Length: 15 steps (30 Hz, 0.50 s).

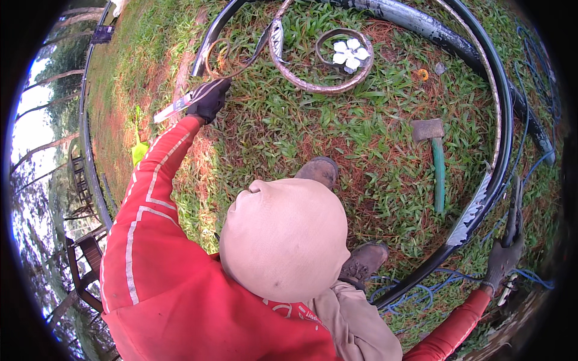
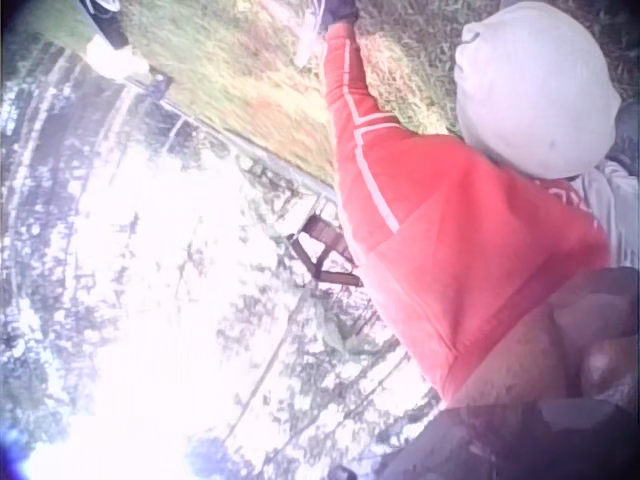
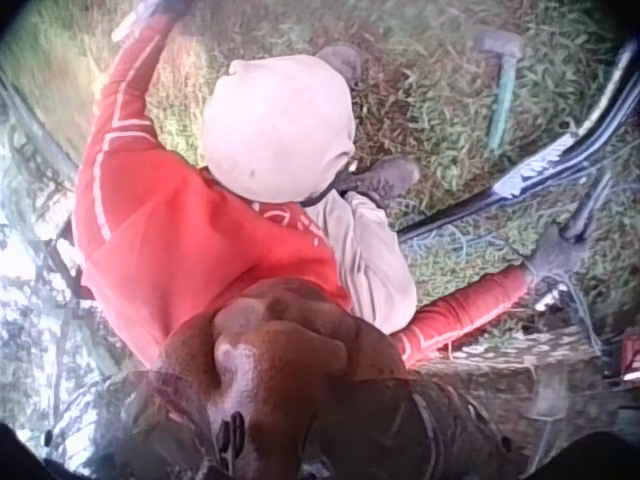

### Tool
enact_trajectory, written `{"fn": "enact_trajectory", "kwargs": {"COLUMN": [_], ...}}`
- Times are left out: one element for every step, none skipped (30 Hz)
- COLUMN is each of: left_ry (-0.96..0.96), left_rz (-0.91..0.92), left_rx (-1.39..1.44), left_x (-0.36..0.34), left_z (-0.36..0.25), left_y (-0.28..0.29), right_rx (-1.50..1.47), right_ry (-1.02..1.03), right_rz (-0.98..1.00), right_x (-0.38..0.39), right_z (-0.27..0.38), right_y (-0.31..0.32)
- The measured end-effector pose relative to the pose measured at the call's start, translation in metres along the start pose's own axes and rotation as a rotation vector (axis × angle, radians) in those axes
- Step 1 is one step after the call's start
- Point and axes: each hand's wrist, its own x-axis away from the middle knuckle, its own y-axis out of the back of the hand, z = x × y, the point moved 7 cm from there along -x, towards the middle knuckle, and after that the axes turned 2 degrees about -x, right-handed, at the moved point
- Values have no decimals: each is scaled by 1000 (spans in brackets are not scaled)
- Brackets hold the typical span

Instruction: The person prepares a metal pole by filing the end of a decorative cap, and then welds the cap onto the end of the long pole while sitting on the grass.

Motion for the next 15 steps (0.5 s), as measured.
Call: {"fn": "enact_trajectory", "kwargs": {"left_ry": [-118, -114, -211, -310, -317, -412, -529, -585, -634, -626, -613, -577, -628, -685, -740], "left_rz": [-95, -95, -86, -75, -75, -88, -111, -121, -143, -200, -187, -150, -185, -205, -225], "left_rx": [52, 50, 23, -10, -20, 75, 184, 240, 299, 358, 437, 508, 531, 588, 640], "left_x": [-1, -2, 2, 6, 6, 4, -4, -12, -19, -23, -32, -44, -57, -72, -85], "left_z": [-18, -27, -44, -63, -82, -117, -153, -184, -220, -241, -262, -276, -304, -332, -361], "left_y": [12, 17, 23, 33, 49, 65, 81, 89, 109, 119, 129, 131, 141, 146, 154], "right_rx": [-1, -24, -47, -55, -105, -139, -174, -191, -111, -122, -149, -124, -187, -175, -203], "right_ry": [6, 28, 48, 45, 5, -48, -53, -65, -60, -40, -47, -17, 31, 20, 37], "right_rz": [1, -32, -64, -60, -34, -19, -37, -53, -109, -80, -52, -119, -131, -145, -178], "right_x": [0, 1, 3, 7, 11, 13, 12, 13, 16, 11, 10, 10, 6, 5, 5], "right_z": [0, 0, -1, 6, 20, 23, 14, 3, 6, 23, 40, 49, 59, 62, 63], "right_y": [-3, -6, -9, -10, -10, -4, 1, 5, 12, 12, 11, 11, 10, 8, 9]}}
